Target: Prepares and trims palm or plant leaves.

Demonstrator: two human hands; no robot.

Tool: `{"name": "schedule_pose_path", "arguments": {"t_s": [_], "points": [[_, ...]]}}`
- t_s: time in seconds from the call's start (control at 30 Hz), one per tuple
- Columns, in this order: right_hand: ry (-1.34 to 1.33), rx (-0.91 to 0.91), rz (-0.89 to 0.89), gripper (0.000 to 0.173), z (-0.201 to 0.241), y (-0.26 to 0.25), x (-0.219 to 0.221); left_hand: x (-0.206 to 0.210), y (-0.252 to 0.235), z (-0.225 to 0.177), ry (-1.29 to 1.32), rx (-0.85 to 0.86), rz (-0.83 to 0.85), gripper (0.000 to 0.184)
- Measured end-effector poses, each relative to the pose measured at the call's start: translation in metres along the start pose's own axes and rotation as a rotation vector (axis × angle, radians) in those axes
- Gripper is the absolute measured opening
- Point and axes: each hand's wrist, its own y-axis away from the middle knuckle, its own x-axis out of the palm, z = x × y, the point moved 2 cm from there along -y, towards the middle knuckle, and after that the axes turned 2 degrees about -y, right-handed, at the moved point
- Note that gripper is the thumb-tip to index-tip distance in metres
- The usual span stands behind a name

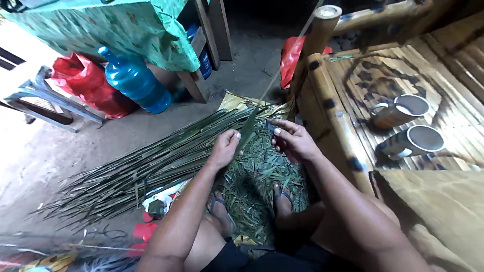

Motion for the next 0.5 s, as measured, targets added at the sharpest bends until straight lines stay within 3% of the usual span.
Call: {"name": "schedule_pose_path", "arguments": {"t_s": [0.07, 0.2, 0.4, 0.5], "points": [[0.025, -0.072, 0.024, 0.039, 0.003, 0.004, 0.000, 0.022, -0.006, -0.006, 0.056, 0.021, 0.076, 0.026], [0.168, -0.163, -0.013, 0.022, 0.009, 0.005, -0.014, 0.054, -0.010, -0.020, 0.176, -0.015, 0.170, 0.026], [0.180, -0.233, -0.080, 0.022, 0.037, 0.009, -0.038, 0.059, 0.002, -0.016, 0.385, -0.124, 0.309, 0.029], [0.158, -0.241, -0.029, 0.021, 0.038, 0.015, -0.037, 0.058, 0.014, -0.023, 0.575, -0.221, 0.288, 0.026]]}}
